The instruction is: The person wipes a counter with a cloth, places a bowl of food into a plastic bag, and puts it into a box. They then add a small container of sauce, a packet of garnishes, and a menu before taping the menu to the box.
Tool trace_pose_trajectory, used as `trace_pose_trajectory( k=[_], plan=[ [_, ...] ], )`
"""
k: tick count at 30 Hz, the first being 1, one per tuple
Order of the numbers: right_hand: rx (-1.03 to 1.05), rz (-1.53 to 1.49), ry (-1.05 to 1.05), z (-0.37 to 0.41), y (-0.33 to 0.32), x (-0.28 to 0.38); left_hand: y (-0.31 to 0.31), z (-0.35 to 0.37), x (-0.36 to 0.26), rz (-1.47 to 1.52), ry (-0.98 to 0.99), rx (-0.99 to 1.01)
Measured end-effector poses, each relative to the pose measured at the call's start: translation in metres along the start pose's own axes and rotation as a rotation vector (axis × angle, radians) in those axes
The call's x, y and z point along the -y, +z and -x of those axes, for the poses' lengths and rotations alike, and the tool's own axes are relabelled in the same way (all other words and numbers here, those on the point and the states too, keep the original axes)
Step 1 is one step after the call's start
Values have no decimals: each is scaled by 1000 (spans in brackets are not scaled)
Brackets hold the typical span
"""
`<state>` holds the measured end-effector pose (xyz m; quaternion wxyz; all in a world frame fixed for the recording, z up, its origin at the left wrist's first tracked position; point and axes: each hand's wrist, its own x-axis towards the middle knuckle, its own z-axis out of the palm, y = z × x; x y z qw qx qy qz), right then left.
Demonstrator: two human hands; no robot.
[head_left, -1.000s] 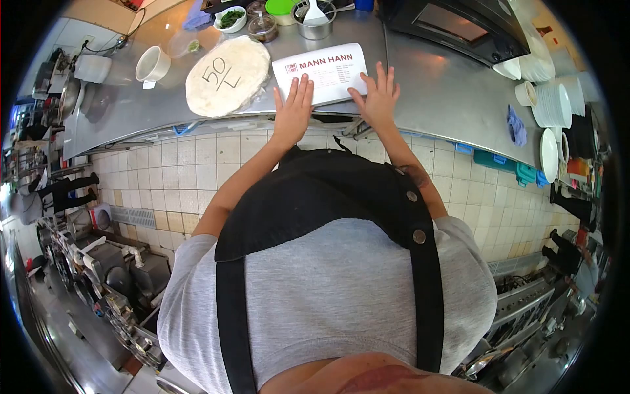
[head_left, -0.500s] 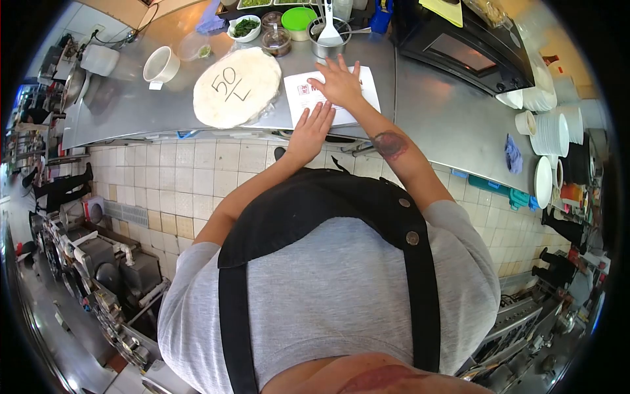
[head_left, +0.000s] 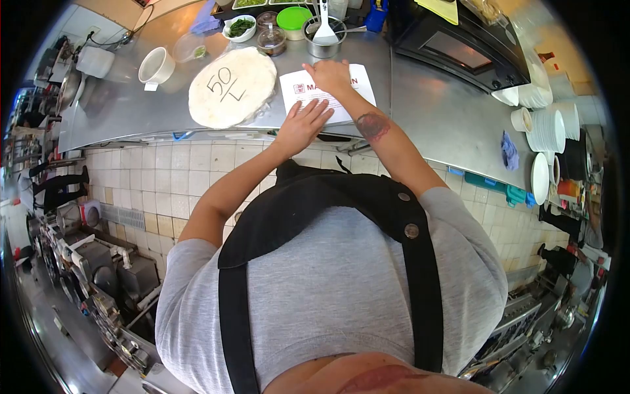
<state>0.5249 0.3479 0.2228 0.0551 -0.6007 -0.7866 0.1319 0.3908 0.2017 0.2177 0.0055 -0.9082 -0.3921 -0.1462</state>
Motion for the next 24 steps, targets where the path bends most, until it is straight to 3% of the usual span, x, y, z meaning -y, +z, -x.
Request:
trace_pose_trajectory(
  k=[2, 5, 8, 11, 14, 19, 24],
  plan=[
    [40, -98, -16, -10, 0, -4, -3, 0, 3, -8, 6, -12],
    [-162, -20, -11, -14, 5, -2, 1, -2, -1, -21, -27, -37],
    [-68, -62, -27, -10, 3, 2, 5, -1, -5, -17, -63, -33],
    [-138, 7, -208, 8, 8, -3, 8, -4, -9, -22, -83, -21],
    [-411, 11, -176, 37, 16, -18, 11, -3, -9, -57, -85, -25],
    [-423, 13, 27, 52, 12, -44, 4, -4, -11, -74, -80, -19],
    [-261, -127, 329, 27, 5, -59, 0, -5, -12, -54, -77, -11]
  ],
)
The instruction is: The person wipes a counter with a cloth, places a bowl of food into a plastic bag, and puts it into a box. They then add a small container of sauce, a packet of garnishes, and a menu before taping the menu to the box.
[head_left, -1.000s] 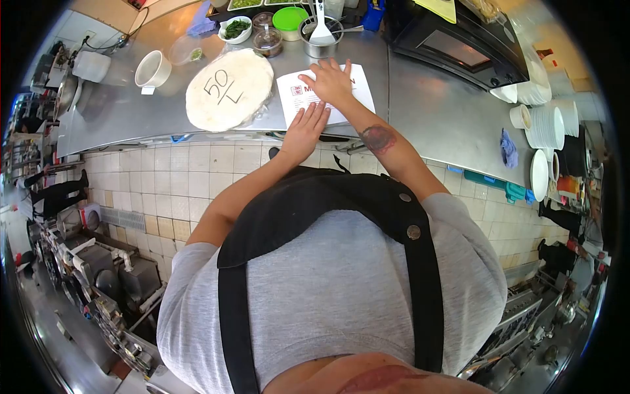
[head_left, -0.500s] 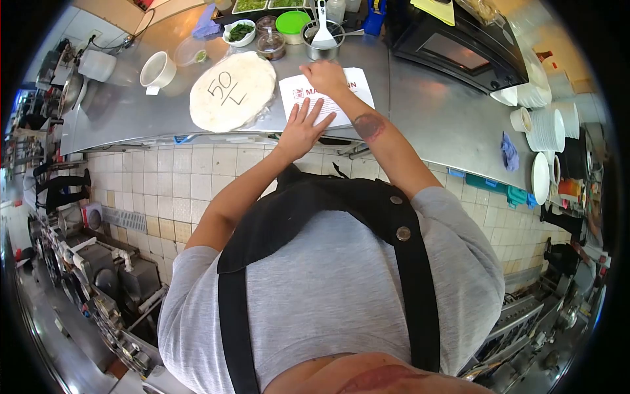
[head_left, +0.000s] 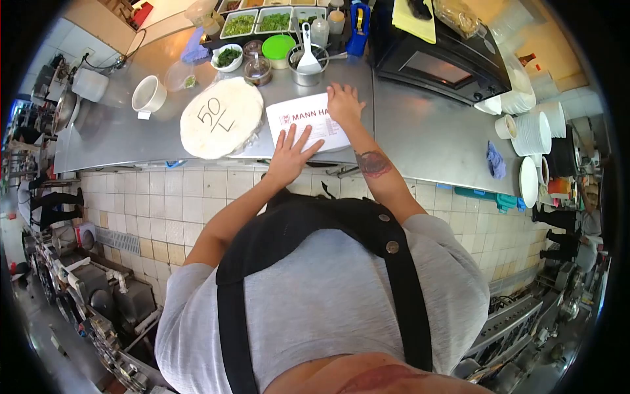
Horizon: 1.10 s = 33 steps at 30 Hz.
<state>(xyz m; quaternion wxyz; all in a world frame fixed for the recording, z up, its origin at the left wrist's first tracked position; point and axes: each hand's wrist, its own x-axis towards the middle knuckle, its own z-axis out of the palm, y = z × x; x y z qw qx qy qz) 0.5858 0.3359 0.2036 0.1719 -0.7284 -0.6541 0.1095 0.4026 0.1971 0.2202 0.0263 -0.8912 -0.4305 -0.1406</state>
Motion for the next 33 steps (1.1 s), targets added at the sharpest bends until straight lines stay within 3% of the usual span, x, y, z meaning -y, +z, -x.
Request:
trace_pose_trajectory(
  k=[4, 10, 15, 19, 25, 33],
  plan=[
    [53, 14, 107, -21, -9, -2, 2, 0, 2, 8, -1, -8],
    [-465, -400, 57, -104, -10, -40, 0, -1, 3, 53, -15, 9],
    [-791, -396, 176, -210, -5, -40, 0, -4, 7, 82, -8, 22],
    [-555, -468, 362, -233, -2, -34, 0, -6, 8, 105, -8, 49],
    [-518, -386, 332, -213, -21, -28, 6, -5, 9, 98, 1, 29],
    [-693, -366, 309, -175, -8, -22, 5, -5, 10, 92, 7, 31]
  ],
)
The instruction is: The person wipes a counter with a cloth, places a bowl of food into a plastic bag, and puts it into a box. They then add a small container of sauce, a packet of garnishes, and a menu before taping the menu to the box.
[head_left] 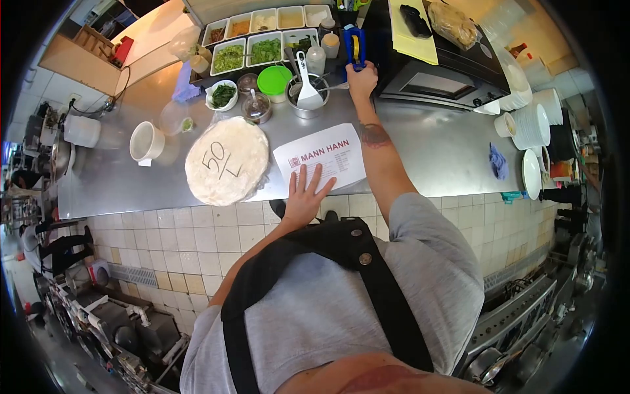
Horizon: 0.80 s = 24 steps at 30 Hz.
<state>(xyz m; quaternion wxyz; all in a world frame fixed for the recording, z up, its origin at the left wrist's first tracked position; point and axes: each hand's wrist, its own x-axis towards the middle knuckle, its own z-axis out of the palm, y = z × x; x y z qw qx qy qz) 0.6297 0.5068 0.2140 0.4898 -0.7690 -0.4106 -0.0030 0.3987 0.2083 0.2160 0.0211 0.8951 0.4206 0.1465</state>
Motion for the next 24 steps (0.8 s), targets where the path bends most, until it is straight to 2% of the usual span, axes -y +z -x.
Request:
trace_pose_trajectory(
  k=[1, 4, 7, 8, 11, 14, 17, 20, 24],
  plan=[
    [-4, -25, -10, 2, -1, -2, 1, -1, 0, -5, 2, 1],
    [160, 32, 188, -16, -3, -1, 3, 1, 0, -10, 4, -4],
    [203, -28, 533, -47, 26, -14, 3, 2, 0, -2, 6, -23],
    [246, 50, 485, -45, 16, -2, 3, 2, 0, -1, 7, -24],
    [206, -166, 678, -48, 18, 5, 2, 3, -1, -1, 11, -42],
    [141, -549, 942, -40, -7, 29, 4, 5, -1, -6, 13, -64],
    [81, -783, 867, -23, -8, 16, 4, 3, 0, -6, 10, -62],
    [169, -754, 697, -6, -22, 5, 3, 3, -2, -8, 10, -53],
    [189, -700, 814, 7, -34, -2, 2, 3, -2, -16, 12, -51]
  ],
)
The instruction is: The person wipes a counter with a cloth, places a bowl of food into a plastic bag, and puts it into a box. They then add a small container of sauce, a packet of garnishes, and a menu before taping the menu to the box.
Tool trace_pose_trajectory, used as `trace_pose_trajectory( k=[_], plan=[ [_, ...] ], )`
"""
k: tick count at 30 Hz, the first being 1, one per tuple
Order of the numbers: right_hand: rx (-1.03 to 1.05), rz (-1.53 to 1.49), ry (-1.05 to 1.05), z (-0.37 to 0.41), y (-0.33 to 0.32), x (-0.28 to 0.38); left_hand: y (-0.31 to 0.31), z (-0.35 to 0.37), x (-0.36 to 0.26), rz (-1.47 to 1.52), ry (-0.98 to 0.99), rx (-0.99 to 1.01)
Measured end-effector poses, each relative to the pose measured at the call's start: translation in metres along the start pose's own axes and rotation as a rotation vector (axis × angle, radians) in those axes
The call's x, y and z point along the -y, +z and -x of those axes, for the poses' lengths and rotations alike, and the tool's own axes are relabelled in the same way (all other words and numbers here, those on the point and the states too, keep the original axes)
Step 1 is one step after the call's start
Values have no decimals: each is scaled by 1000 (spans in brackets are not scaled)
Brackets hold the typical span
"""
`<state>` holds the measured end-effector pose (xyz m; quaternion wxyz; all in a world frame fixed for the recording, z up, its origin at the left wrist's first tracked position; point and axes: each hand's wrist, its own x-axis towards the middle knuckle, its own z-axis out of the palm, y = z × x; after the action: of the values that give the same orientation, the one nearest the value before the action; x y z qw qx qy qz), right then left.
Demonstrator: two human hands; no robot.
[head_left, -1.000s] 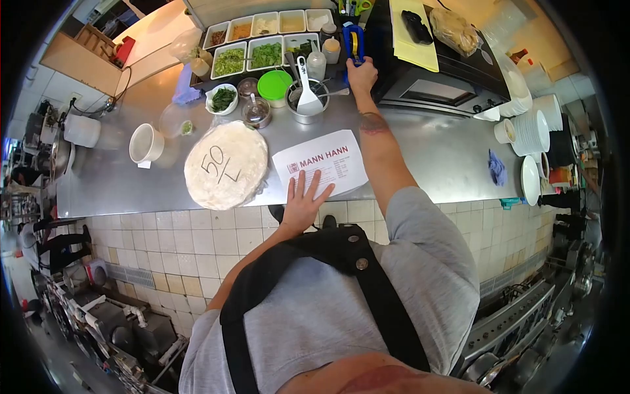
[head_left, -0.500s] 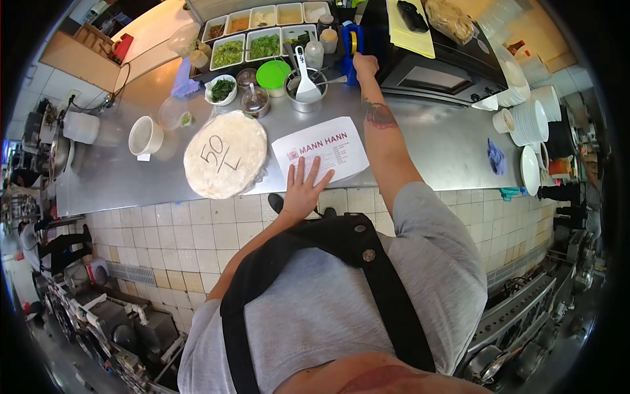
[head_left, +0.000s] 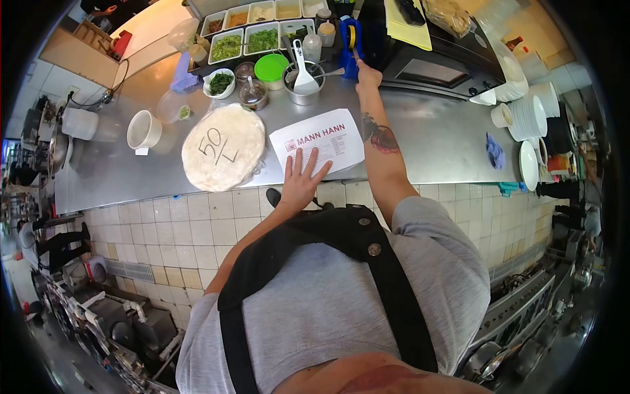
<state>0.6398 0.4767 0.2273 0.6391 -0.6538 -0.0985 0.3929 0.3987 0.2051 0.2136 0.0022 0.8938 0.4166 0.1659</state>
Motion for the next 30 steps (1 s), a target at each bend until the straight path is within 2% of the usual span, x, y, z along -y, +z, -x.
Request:
trace_pose_trajectory(
  k=[5, 8, 11, 14, 17, 20, 24, 27, 30],
  plan=[
    [-20, -20, 171, 8, -6, -5, 0, 0, -1, 0, -6, 13],
    [67, -6, 57, -6, -8, -23, 0, -1, -1, -6, -4, 16],
    [21, 26, -39, -4, -9, -33, 1, 0, -1, -15, -4, 16],
    [-122, 347, -347, -12, -12, -45, 0, 0, -1, -21, -6, 23],
    [-217, 760, -353, 24, -13, -1, 0, -1, -2, -14, -10, 11],
    [-279, 1058, -459, 1, 2, 2, 1, 0, -4, -31, -20, -6],
    [-210, 1273, -503, 5, -3, 18, 1, 0, -5, 2, -35, -15],
    [-142, 1309, -550, 19, -23, 14, 3, 1, -4, -21, -28, -18],
    [138, 1022, -593, 70, -58, 18, 2, 1, -4, -10, -24, -15]
  ],
)
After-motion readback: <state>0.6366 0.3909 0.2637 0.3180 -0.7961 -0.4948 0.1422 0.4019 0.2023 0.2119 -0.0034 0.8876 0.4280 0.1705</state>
